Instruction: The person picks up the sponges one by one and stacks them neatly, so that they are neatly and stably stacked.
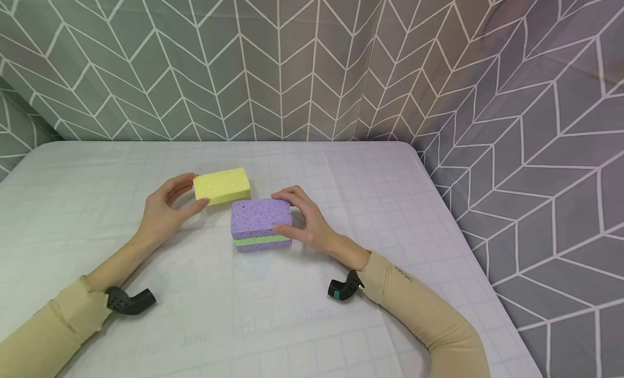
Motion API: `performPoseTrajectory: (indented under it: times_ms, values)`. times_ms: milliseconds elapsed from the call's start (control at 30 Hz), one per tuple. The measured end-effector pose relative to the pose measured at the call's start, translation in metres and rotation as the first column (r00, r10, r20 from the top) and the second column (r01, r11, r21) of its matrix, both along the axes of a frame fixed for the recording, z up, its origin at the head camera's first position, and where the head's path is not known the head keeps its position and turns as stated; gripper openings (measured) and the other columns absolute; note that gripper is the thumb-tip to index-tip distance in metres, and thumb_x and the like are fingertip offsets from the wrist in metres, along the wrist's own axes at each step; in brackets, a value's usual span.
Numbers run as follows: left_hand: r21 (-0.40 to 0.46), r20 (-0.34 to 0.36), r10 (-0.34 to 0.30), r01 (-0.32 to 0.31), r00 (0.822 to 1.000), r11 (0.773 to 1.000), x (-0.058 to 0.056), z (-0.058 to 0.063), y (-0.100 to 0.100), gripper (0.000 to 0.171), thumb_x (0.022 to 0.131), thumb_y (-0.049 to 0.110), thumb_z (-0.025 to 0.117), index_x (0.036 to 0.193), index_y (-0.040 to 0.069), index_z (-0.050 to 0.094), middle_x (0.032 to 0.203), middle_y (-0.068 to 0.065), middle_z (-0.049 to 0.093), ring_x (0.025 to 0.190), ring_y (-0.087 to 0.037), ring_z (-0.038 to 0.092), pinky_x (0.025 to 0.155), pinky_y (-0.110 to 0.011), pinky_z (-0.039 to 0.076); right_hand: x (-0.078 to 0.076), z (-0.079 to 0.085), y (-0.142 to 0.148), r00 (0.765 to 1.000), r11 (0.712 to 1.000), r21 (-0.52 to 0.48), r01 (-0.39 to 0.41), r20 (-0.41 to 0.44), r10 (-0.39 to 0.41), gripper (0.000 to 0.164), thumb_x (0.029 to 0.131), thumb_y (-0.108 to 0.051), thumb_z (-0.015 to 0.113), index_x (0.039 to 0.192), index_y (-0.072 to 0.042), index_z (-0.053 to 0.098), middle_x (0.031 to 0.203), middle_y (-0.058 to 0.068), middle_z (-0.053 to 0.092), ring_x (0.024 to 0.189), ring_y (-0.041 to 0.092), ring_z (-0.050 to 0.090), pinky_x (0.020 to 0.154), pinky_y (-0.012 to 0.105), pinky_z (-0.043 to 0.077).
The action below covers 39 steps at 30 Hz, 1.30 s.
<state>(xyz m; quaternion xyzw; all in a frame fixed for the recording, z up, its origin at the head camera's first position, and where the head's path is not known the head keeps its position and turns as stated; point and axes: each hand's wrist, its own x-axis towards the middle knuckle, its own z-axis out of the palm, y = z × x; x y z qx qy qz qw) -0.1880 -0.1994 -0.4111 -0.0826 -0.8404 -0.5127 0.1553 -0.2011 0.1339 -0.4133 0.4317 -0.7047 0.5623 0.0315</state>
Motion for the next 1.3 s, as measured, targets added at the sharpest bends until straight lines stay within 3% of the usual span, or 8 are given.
performPoseTrajectory:
  times_ms: [267,467,567,1000,1300]
  values:
    - [0.015,-0.056,-0.003,0.004,0.998,1.0,0.001,0.001,0.0,0.064,0.082,0.009,0.083,0.139,0.005,0.054,0.141,-0.012,0.057,0.125,-0.028,0.056,0.111,-0.021,0.045,-0.001,-0.001,0.0,1.0,1.0,0.003,0.004,0.0,-0.004,0.068,0.091,-0.044,0.067,0.134,0.006,0.052,0.129,0.017,0.05,0.117,0.026,0.049,0.105,0.033,0.046]
    - [0.038,-0.101,0.002,0.002,0.995,0.999,0.001,-0.001,0.0,0.061,0.082,0.007,0.081,0.138,0.006,0.056,0.138,-0.01,0.059,0.118,-0.001,0.056,0.11,-0.016,0.044,-0.001,-0.002,0.0,1.0,1.0,0.001,0.001,0.001,-0.001,0.068,0.091,-0.045,0.066,0.134,0.005,0.052,0.129,0.017,0.05,0.117,0.025,0.049,0.103,0.032,0.047]
    - [0.046,-0.116,0.001,0.004,0.993,0.999,0.001,-0.001,0.0,0.06,0.082,0.006,0.081,0.137,0.006,0.056,0.137,-0.01,0.059,0.116,0.005,0.054,0.11,-0.016,0.044,-0.001,-0.002,0.0,1.0,1.0,0.004,0.004,0.002,-0.004,0.067,0.091,-0.046,0.066,0.134,0.004,0.052,0.129,0.017,0.05,0.117,0.025,0.049,0.104,0.032,0.046]
    - [0.084,-0.166,0.018,-0.004,0.986,0.996,0.003,0.002,0.003,0.063,0.078,-0.005,0.08,0.136,0.003,0.057,0.135,-0.013,0.06,0.115,0.002,0.057,0.109,-0.02,0.046,-0.001,-0.002,0.0,1.0,1.0,0.006,0.006,0.0,-0.006,0.066,0.091,-0.046,0.066,0.134,0.002,0.053,0.129,0.016,0.05,0.116,0.025,0.049,0.104,0.032,0.046]
    - [0.088,-0.19,-0.008,0.025,0.982,0.996,0.02,0.026,0.016,0.055,0.081,-0.008,0.075,0.132,-0.01,0.054,0.132,-0.026,0.058,0.115,0.0,0.057,0.11,-0.022,0.046,-0.001,-0.003,0.001,1.0,1.0,0.003,0.001,-0.006,-0.001,0.065,0.091,-0.045,0.066,0.135,0.001,0.053,0.128,0.016,0.05,0.116,0.025,0.049,0.103,0.032,0.047]
